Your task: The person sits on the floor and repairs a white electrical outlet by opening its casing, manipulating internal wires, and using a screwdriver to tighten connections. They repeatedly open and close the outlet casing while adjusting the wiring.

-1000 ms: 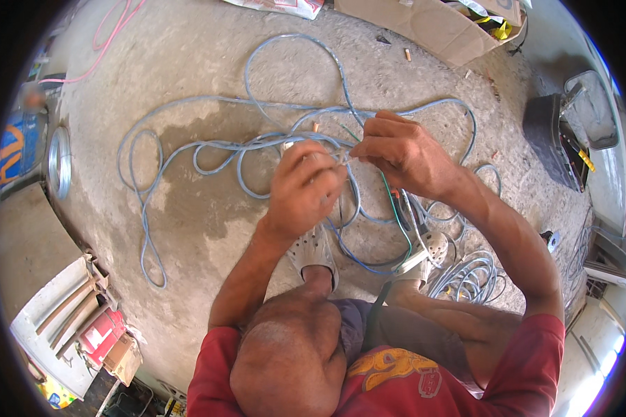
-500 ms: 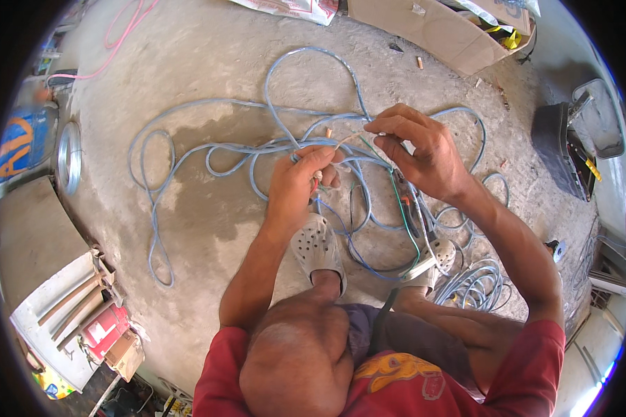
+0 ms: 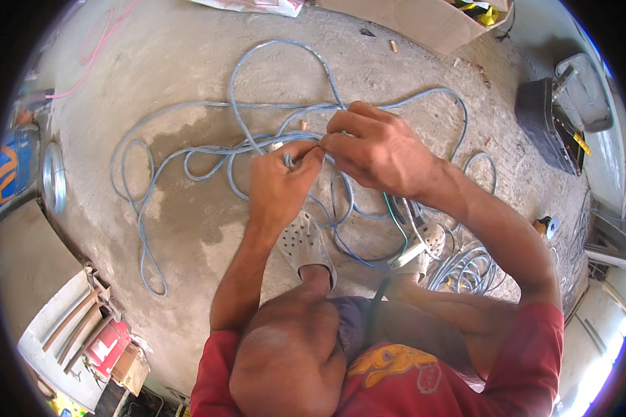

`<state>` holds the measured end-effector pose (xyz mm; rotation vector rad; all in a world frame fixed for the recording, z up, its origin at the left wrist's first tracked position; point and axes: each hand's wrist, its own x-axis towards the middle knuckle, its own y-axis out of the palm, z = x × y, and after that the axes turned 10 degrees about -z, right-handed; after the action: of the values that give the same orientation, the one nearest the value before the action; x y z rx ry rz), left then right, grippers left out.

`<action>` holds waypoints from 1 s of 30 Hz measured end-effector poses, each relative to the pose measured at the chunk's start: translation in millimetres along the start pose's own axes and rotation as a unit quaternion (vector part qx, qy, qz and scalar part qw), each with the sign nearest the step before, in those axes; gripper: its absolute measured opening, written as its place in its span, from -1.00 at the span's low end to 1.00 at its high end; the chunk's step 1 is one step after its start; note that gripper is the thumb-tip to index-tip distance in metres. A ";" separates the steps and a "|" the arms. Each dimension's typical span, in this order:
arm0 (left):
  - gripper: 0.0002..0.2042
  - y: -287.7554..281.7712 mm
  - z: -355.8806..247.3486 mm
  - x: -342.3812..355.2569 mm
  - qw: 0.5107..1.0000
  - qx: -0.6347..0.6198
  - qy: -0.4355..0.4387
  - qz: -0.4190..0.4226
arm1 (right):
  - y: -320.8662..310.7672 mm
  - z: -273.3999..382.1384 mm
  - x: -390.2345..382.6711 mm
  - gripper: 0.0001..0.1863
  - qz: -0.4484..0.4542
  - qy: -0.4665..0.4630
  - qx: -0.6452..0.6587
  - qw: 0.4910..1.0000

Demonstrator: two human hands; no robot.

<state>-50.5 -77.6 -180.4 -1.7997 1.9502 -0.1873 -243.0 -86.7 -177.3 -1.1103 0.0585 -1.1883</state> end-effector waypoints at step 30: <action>-0.81 -11.4 -9.9 1.6 0.982 -0.147 -0.034 0.111 | -15.7 -16.0 -16.6 -0.80 0.051 0.290 0.355 0.887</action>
<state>-44.5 -82.7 -167.5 -1.7159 2.2014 0.2465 -270.3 -83.8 -182.4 -0.0871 0.1258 -1.2609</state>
